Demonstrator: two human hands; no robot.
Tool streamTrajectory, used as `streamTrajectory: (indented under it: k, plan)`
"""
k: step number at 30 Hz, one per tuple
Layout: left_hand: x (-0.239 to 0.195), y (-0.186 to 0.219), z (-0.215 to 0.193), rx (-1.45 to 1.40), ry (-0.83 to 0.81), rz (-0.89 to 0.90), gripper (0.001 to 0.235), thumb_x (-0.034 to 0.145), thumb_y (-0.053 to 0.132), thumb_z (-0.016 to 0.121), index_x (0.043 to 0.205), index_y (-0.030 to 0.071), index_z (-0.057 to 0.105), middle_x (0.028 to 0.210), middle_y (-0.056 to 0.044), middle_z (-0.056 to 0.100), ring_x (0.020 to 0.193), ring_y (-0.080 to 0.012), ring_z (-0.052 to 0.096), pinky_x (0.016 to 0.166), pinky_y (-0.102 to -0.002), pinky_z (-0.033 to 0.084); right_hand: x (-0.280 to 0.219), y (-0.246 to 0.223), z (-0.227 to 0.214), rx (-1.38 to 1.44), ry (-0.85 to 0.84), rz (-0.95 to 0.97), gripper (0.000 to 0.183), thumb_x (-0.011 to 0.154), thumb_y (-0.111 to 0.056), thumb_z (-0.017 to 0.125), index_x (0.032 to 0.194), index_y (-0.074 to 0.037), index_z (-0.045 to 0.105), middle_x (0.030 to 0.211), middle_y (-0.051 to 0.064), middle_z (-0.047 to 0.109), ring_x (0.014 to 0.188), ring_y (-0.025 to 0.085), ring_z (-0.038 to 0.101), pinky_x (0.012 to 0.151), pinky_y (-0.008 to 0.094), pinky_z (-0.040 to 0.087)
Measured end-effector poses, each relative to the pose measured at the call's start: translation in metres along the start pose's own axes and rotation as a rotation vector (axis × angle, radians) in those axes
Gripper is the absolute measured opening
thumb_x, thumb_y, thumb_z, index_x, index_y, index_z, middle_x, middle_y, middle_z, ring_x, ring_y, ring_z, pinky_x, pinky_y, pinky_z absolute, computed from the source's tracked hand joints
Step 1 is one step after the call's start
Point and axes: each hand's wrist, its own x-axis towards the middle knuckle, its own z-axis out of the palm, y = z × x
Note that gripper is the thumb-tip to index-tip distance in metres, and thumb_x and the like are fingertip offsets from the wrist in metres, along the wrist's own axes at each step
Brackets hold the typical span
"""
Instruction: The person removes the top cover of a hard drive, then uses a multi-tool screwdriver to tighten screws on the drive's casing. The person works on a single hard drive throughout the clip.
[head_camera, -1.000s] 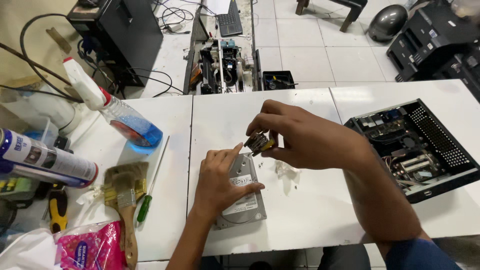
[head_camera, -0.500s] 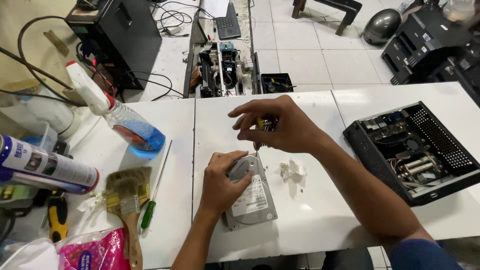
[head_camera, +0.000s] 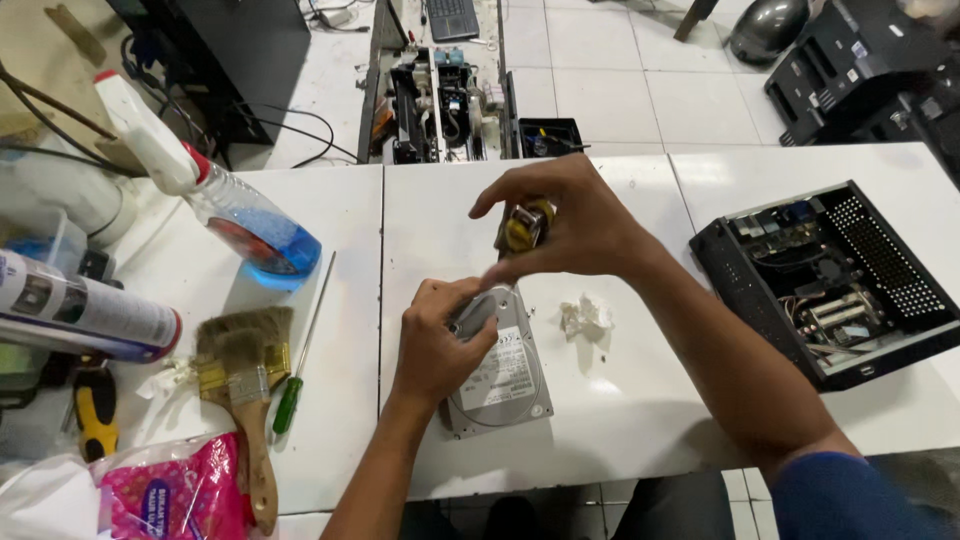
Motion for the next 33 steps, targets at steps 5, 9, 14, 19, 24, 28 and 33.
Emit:
streamTrajectory:
  k: [5, 9, 14, 19, 24, 28, 33]
  plan:
    - [-0.002, 0.01, -0.002, -0.024, -0.011, -0.048, 0.045, 0.082, 0.012, 0.072, 0.125, 0.018, 0.081, 0.101, -0.01, 0.079, 0.095, -0.0287, 0.069, 0.081, -0.042, 0.059, 0.004, 0.019, 0.02, 0.105, 0.144, 0.015, 0.026, 0.084, -0.025, 0.095, 0.087, -0.007, 0.076, 0.078, 0.009, 0.068, 0.074, 0.018, 0.065, 0.07, 0.033, 0.058]
    - [-0.002, 0.013, -0.003, -0.026, 0.0, -0.075, 0.048, 0.081, 0.011, 0.068, 0.127, 0.016, 0.081, 0.093, -0.011, 0.07, 0.089, -0.0273, 0.068, 0.08, -0.041, 0.058, -0.004, 0.021, 0.033, 0.408, 0.169, 0.076, 0.029, 0.09, -0.009, 0.086, 0.113, 0.006, 0.074, 0.073, 0.017, 0.075, 0.062, 0.022, 0.076, 0.053, 0.032, 0.067]
    - [-0.001, 0.013, -0.002, -0.033, -0.013, -0.096, 0.049, 0.082, 0.01, 0.067, 0.129, 0.017, 0.08, 0.089, -0.01, 0.065, 0.087, -0.0262, 0.066, 0.077, -0.039, 0.057, -0.006, 0.037, 0.029, 0.527, 0.043, 0.151, 0.037, 0.095, -0.021, 0.072, 0.123, 0.003, 0.065, 0.088, 0.014, 0.069, 0.079, 0.02, 0.071, 0.065, 0.034, 0.064]
    - [-0.001, 0.012, -0.004, -0.039, -0.019, -0.098, 0.047, 0.082, 0.012, 0.068, 0.128, 0.015, 0.08, 0.088, -0.01, 0.067, 0.09, -0.0253, 0.066, 0.079, -0.038, 0.056, 0.0, 0.016, 0.006, 0.528, -0.201, 0.222, 0.033, 0.098, -0.016, 0.066, 0.127, -0.001, 0.066, 0.11, 0.013, 0.069, 0.109, 0.026, 0.069, 0.089, 0.036, 0.063]
    - [-0.004, 0.013, -0.001, -0.041, -0.013, -0.152, 0.045, 0.082, 0.011, 0.071, 0.126, 0.016, 0.081, 0.088, -0.01, 0.068, 0.088, -0.0241, 0.067, 0.077, -0.036, 0.059, -0.007, 0.032, 0.035, 0.55, 0.055, 0.026, 0.049, 0.075, -0.004, 0.098, 0.079, -0.002, 0.049, 0.068, 0.009, 0.055, 0.057, 0.018, 0.068, 0.045, 0.028, 0.06]
    - [-0.001, 0.015, -0.004, -0.049, -0.006, -0.126, 0.045, 0.082, 0.015, 0.071, 0.126, 0.016, 0.08, 0.088, -0.012, 0.065, 0.086, -0.025, 0.065, 0.08, -0.039, 0.057, -0.003, 0.024, 0.04, 0.411, 0.11, -0.001, 0.026, 0.089, 0.001, 0.083, 0.084, -0.003, 0.058, 0.078, 0.008, 0.056, 0.08, 0.025, 0.076, 0.06, 0.03, 0.064]
    - [-0.004, 0.005, -0.002, -0.008, 0.008, -0.042, 0.045, 0.08, 0.012, 0.071, 0.123, 0.018, 0.082, 0.089, -0.009, 0.072, 0.09, -0.0256, 0.069, 0.083, -0.039, 0.057, -0.012, 0.041, 0.048, 0.462, 0.266, 0.088, 0.034, 0.099, 0.003, 0.074, 0.129, 0.005, 0.058, 0.059, 0.01, 0.063, 0.043, 0.017, 0.063, 0.043, 0.029, 0.057]
